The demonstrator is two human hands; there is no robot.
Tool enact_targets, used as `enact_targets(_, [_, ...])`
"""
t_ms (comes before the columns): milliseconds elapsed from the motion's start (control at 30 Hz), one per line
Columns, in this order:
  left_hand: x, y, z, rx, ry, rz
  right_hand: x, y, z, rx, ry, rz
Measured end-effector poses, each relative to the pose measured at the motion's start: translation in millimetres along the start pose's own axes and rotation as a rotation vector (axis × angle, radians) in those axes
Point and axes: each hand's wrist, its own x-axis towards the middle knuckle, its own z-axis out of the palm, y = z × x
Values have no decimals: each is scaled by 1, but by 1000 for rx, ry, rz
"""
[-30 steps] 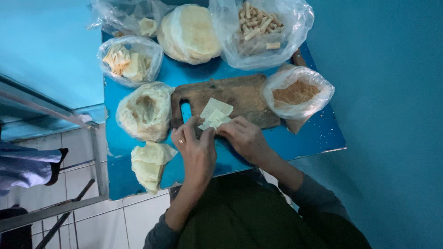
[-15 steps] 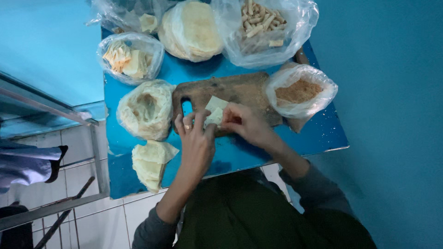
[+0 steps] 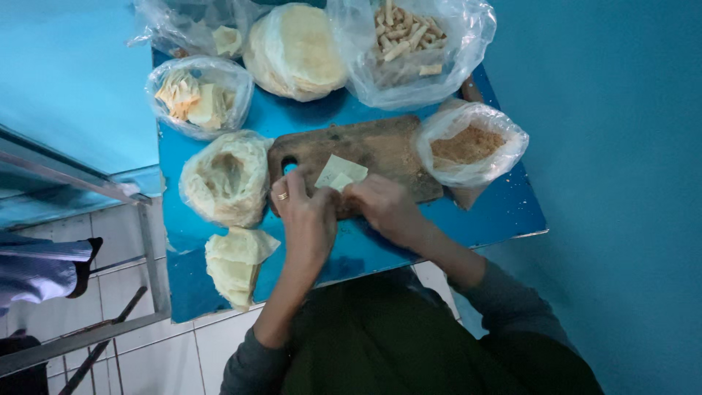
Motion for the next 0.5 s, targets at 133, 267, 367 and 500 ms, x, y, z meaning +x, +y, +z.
enact_targets(133, [-2,0,-6,-33,-35,73,10,9,-2,85,-45,125])
enact_targets(267, [-1,0,-3,60,-21,137,11,12,-9,515,-46,298])
enact_targets(367, [-2,0,0,76,-39,127,7,14,-22,647,15,502])
enact_targets(500, [-3,-2,1,57,-55,102,0,8,-24,400,127,326])
